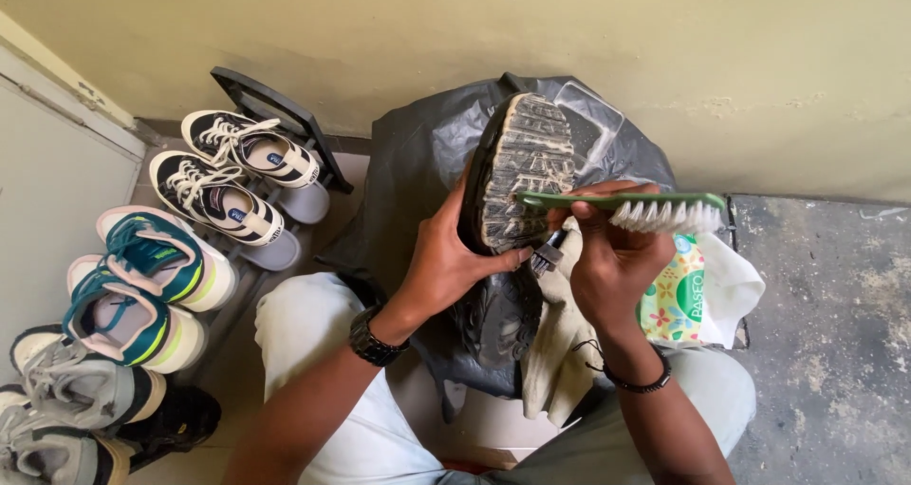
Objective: The person scrubs the sole and sides of a black shoe using a brush and a green scraper, then wipes the shoe with a white cloth. The person handles the shoe, brush, scraper, and cloth throughout the process.
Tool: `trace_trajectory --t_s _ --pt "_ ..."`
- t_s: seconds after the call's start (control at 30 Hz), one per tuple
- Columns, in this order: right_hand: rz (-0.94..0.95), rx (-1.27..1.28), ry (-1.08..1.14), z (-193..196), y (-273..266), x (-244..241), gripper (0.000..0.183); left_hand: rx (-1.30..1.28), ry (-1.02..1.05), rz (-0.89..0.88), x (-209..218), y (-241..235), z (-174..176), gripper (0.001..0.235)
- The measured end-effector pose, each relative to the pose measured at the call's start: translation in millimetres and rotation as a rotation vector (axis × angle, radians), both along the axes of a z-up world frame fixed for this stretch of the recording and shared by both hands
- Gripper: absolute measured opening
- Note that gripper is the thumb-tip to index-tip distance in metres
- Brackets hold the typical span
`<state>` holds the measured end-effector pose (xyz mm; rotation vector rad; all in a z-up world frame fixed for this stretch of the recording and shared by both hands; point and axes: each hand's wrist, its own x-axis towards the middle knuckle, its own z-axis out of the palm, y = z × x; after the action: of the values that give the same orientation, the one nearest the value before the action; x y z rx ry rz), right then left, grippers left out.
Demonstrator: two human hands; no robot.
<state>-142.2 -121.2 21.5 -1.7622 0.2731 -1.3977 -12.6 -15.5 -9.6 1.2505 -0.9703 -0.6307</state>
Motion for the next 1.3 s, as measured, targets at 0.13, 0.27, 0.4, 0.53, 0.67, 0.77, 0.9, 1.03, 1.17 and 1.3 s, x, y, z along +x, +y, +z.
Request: trace_trajectory --t_s 0.13,0.27,0.4,0.53,0.67,0.77,0.9,1.03,1.17,1.3 --pt "-0.005 0.026 -0.035 -8.9 -1.7 0.1 0.009 0.018 0.014 -0.003 0.4 -1.2 -2.4 0.113" --pt "0.029 0.028 -0.069 -8.6 -4.0 0.9 0.010 0.063 0.016 -0.018 1.2 -3.0 -8.6 0.111" --pt "0.040 0.035 -0.056 -11.2 -6.4 -1.6 0.011 0.072 0.047 -0.027 -1.0 -5.2 -17.3 0.112" --pt "0.026 0.023 -0.037 -12.7 -7.5 -1.6 0.012 0.095 0.076 -0.017 -1.0 -3.2 -3.0 0.105" --pt "0.046 0.038 -0.056 -16.0 -9.2 -1.3 0.012 0.100 0.054 -0.040 -0.7 -1.8 -0.7 0.105" --pt "0.062 0.052 -0.075 -17.9 -11.6 -1.5 0.012 0.104 0.034 -0.062 -0.8 -1.4 0.6 0.106" --pt "0.078 0.096 -0.034 -17.7 -20.4 -4.5 0.010 0.125 0.017 -0.067 0.8 -3.0 -1.7 0.110" --pt "0.143 0.157 -0.045 -8.9 -23.1 -4.8 0.009 0.139 -0.026 -0.049 0.3 1.8 12.8 0.109" --pt "0.115 0.054 -0.036 6.9 -16.9 -11.8 0.010 0.109 -0.147 0.008 -3.4 6.5 34.7 0.102" --pt "0.069 -0.108 0.038 12.5 -6.7 -17.1 0.016 0.087 -0.236 0.079 -3.2 5.3 29.1 0.102"
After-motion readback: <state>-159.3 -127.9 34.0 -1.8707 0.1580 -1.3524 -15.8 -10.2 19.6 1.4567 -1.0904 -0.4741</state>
